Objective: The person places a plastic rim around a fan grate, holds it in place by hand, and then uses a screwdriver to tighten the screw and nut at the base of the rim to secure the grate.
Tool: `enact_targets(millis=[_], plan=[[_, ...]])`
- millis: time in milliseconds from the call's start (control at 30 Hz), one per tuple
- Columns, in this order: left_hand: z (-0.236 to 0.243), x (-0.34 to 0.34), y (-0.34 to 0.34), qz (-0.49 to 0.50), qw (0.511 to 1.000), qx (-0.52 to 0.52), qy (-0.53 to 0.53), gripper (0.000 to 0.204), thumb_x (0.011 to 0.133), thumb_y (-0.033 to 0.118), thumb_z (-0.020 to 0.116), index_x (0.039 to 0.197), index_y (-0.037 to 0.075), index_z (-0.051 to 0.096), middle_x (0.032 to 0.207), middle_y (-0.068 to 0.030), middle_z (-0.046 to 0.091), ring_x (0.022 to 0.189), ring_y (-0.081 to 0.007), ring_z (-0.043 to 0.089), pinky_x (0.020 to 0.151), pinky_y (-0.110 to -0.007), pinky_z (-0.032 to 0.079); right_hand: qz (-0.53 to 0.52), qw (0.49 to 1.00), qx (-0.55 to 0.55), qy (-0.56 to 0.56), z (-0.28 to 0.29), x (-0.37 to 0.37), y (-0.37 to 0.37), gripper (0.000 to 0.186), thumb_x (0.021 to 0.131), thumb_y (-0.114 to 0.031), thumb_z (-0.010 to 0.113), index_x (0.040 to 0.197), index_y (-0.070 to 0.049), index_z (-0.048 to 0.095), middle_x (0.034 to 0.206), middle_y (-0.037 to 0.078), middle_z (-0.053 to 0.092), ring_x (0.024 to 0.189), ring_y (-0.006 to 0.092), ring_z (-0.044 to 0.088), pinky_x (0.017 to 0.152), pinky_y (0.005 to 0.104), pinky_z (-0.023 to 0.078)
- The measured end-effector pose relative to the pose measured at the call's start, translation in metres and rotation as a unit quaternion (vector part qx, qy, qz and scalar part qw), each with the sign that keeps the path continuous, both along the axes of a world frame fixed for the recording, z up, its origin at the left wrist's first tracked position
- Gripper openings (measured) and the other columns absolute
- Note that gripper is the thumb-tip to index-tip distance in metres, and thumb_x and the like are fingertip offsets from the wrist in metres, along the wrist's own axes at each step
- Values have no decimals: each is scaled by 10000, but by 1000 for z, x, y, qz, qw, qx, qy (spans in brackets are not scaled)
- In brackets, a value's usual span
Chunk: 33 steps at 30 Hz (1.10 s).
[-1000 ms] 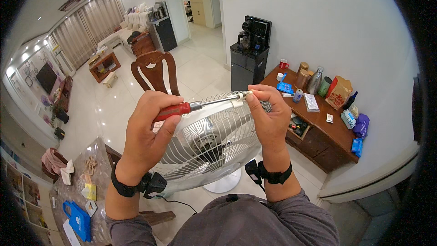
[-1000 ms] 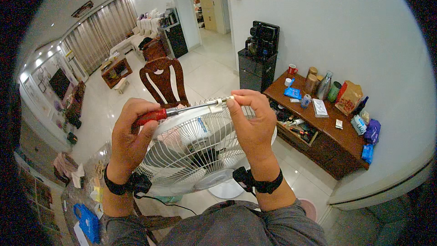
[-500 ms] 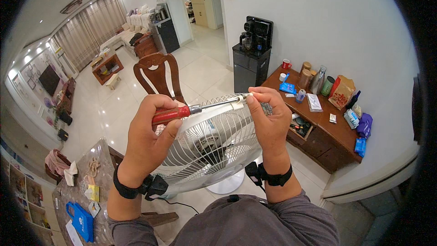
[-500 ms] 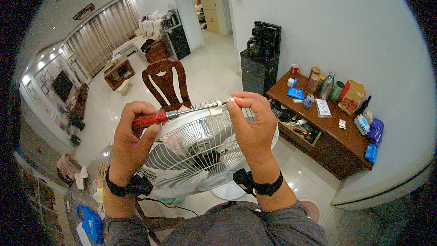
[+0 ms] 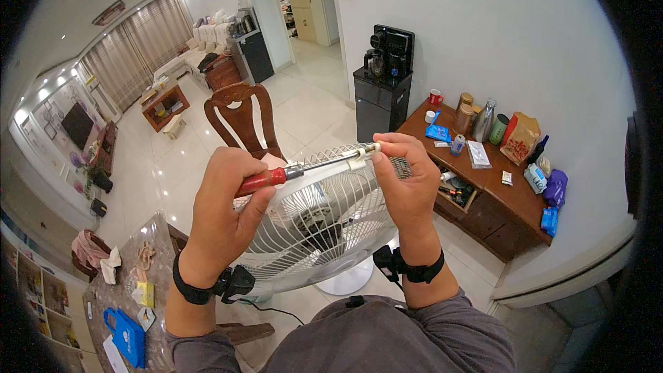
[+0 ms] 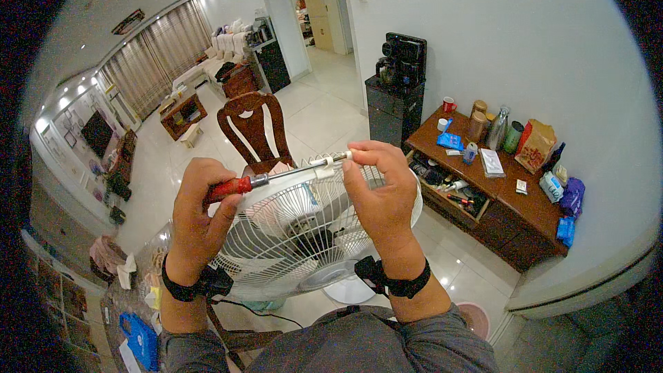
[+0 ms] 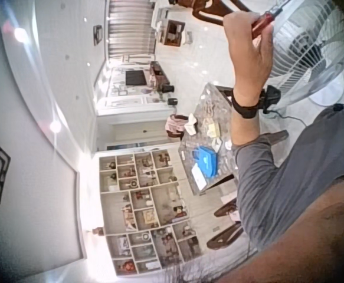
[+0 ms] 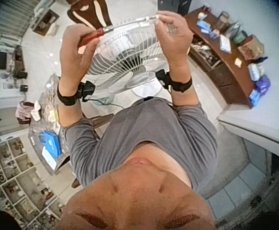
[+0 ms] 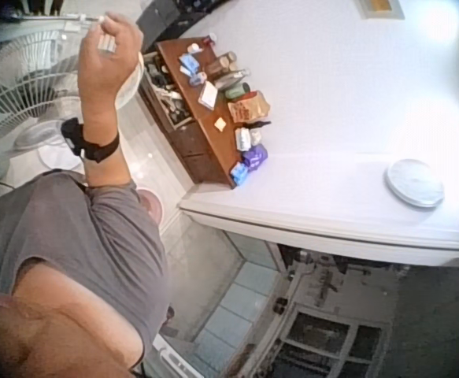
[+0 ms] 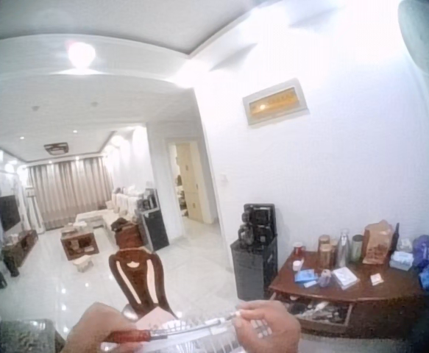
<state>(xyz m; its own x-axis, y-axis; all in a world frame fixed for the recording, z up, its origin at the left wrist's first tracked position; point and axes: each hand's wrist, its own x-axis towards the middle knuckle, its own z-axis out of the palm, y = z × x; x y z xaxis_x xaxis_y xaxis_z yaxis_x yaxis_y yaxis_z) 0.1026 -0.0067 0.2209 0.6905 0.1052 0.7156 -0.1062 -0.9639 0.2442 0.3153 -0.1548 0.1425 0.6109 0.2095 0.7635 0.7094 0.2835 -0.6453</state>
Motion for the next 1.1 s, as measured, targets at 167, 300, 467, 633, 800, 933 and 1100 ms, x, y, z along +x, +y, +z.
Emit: enact_targets(millis=[167, 300, 467, 633, 800, 933, 1100], plan=[[-3, 0, -7, -16, 1000, 6, -19, 290, 828, 6, 747, 1055, 33, 569, 1030, -110, 523, 878, -219, 534, 818, -300, 471, 6, 1000, -1, 3, -2, 2, -1, 105, 823, -47, 723, 924, -27, 709, 1047, 125, 727, 997, 250, 666, 916, 358, 497], [0, 1, -10, -9, 1000, -2, -6, 289, 825, -20, 731, 1050, 31, 556, 1064, -112, 506, 909, -222, 527, 825, -293, 463, 12, 1000, 3, 9, -1, 0, -1, 107, 821, -48, 724, 925, -27, 710, 1051, 126, 724, 1002, 253, 663, 919, 362, 495], [12, 3, -20, -12, 1000, 6, 5, 209, 892, 42, 652, 1078, 21, 560, 1067, -123, 505, 935, -230, 525, 846, -322, 461, 5, 1000, -2, -2, -1, 1, -2, 108, 826, -49, 724, 929, -25, 704, 1051, 133, 719, 1006, 263, 657, 912, 367, 496], [11, 3, -25, 91, 995, 22, 35, 156, 956, 113, 588, 1072, 9, 585, 1084, -162, 518, 950, -282, 546, 861, -334, 465, 11, 1000, 2, 3, -1, -3, 0, 110, 825, -51, 724, 930, -28, 700, 1055, 135, 716, 1006, 269, 655, 910, 370, 497], [19, 0, -26, 86, 993, 32, 75, 153, 921, 71, 621, 1063, 20, 597, 1080, -159, 546, 956, -304, 573, 833, -352, 493, 6, 1000, 6, -15, -2, 0, 0, 116, 818, -49, 726, 928, -30, 696, 1054, 134, 716, 1005, 271, 655, 910, 372, 498], [21, -1, -30, 80, 990, 82, 81, 239, 841, 36, 698, 1060, 28, 602, 982, -163, 602, 893, -342, 611, 787, -390, 516, 1, 1000, 4, -12, -1, -1, 0, 117, 813, -44, 725, 924, -31, 690, 1051, 131, 717, 1001, 274, 655, 907, 376, 498], [28, -2, -38, 110, 980, 126, 108, 286, 824, 19, 702, 1091, 36, 601, 961, -169, 621, 876, -361, 614, 787, -417, 516, 2, 1000, 11, -14, -2, 0, 1, 119, 808, -38, 726, 920, -36, 687, 1046, 124, 720, 999, 272, 656, 903, 379, 497]])
